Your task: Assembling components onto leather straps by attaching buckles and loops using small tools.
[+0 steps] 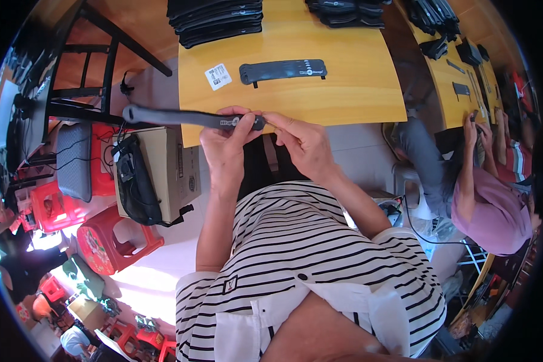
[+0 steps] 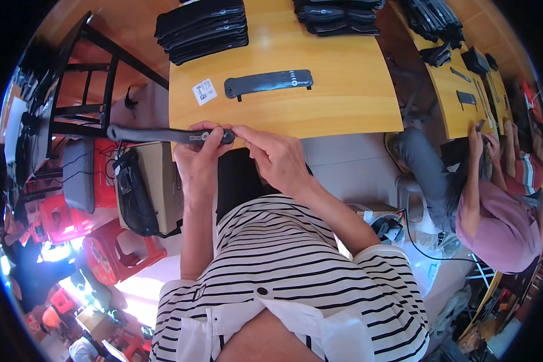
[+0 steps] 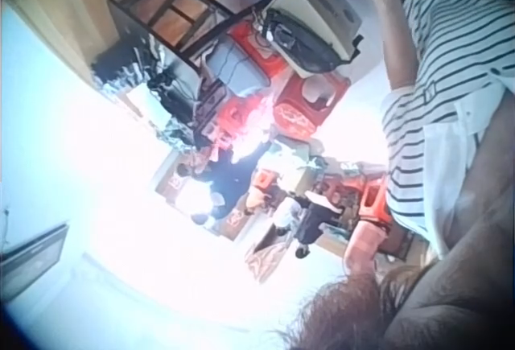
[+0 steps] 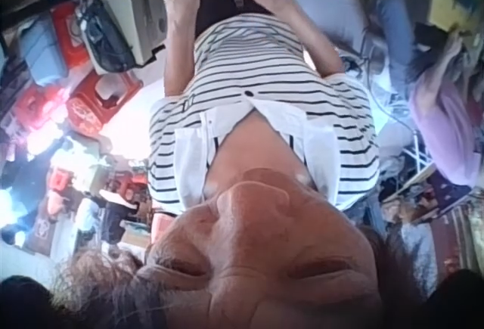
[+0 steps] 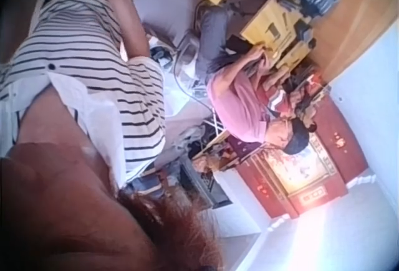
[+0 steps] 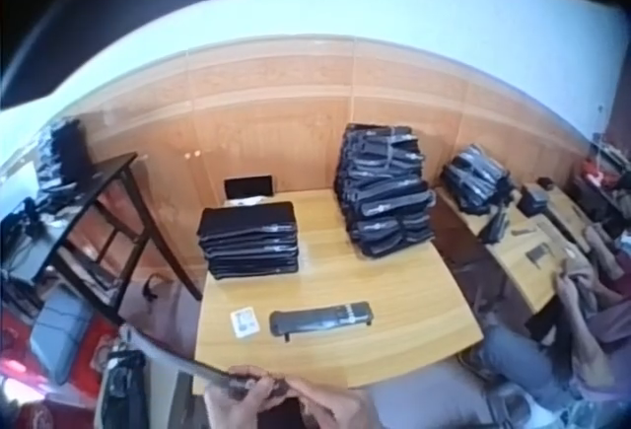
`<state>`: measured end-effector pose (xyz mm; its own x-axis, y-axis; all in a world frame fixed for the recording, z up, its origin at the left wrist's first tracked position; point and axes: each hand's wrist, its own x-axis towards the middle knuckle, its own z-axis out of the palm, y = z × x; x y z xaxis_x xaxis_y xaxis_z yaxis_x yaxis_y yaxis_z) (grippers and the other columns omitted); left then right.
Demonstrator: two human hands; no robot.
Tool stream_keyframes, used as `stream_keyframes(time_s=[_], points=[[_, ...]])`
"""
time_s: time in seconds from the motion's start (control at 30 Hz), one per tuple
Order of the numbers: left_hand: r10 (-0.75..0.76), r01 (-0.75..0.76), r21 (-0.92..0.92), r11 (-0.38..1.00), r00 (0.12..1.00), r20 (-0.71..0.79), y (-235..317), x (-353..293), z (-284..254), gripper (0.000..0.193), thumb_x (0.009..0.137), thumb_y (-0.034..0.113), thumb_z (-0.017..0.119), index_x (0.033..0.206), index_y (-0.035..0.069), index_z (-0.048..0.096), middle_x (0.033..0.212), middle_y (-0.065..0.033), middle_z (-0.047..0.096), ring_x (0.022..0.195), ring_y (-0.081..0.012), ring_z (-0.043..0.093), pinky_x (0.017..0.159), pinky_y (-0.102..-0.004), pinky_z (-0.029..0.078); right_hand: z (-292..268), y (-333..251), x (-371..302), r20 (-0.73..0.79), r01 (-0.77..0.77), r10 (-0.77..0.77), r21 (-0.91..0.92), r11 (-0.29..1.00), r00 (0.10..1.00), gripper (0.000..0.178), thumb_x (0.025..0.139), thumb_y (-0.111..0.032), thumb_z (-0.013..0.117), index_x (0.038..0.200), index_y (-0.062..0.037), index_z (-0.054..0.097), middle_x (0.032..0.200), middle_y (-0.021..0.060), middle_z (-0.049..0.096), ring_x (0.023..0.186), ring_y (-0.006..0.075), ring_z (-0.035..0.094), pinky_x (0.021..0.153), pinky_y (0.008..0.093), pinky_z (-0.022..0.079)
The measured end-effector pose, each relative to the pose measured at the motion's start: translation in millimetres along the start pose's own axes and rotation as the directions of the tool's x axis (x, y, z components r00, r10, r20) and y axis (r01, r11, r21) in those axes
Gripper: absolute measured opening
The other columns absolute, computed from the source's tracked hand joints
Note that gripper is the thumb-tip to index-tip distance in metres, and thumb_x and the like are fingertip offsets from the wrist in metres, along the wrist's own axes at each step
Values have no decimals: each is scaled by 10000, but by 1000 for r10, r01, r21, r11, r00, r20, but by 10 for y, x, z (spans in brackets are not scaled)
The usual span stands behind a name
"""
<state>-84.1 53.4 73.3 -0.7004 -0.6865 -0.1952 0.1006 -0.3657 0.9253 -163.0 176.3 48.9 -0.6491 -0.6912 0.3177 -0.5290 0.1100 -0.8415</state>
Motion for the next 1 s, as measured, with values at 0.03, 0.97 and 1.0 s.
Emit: stream_keyframes(time_s=[0.03,0.97,1.0], points=[[2,-2,-2,1000,1000,0,9,14,-31,110,798,3,596,889,-45,557,843,-112,613,764,-145,617,664,-237,545,-36,-13,23,1,2,-2,-1,1000,1000,322,771,0,541,1081,-71,589,669,98,600,570,226,594,517,306,469],[-376,386,12,923,891,255,-46,126,-250,194,880,126,522,913,-60,563,777,-106,632,676,-147,635,616,-246,555,-262,37,48,334,152,-117,-79,985,935,419,701,17,586,1083,-150,621,617,52,574,543,199,565,496,303,449],[-358,364,26,931,900,248,-62,112,-264,222,893,147,505,920,-66,562,771,-108,631,666,-147,634,616,-249,555,-254,31,47,347,165,-129,-75,983,929,420,704,15,584,1091,-147,617,601,49,559,531,198,553,493,307,444]])
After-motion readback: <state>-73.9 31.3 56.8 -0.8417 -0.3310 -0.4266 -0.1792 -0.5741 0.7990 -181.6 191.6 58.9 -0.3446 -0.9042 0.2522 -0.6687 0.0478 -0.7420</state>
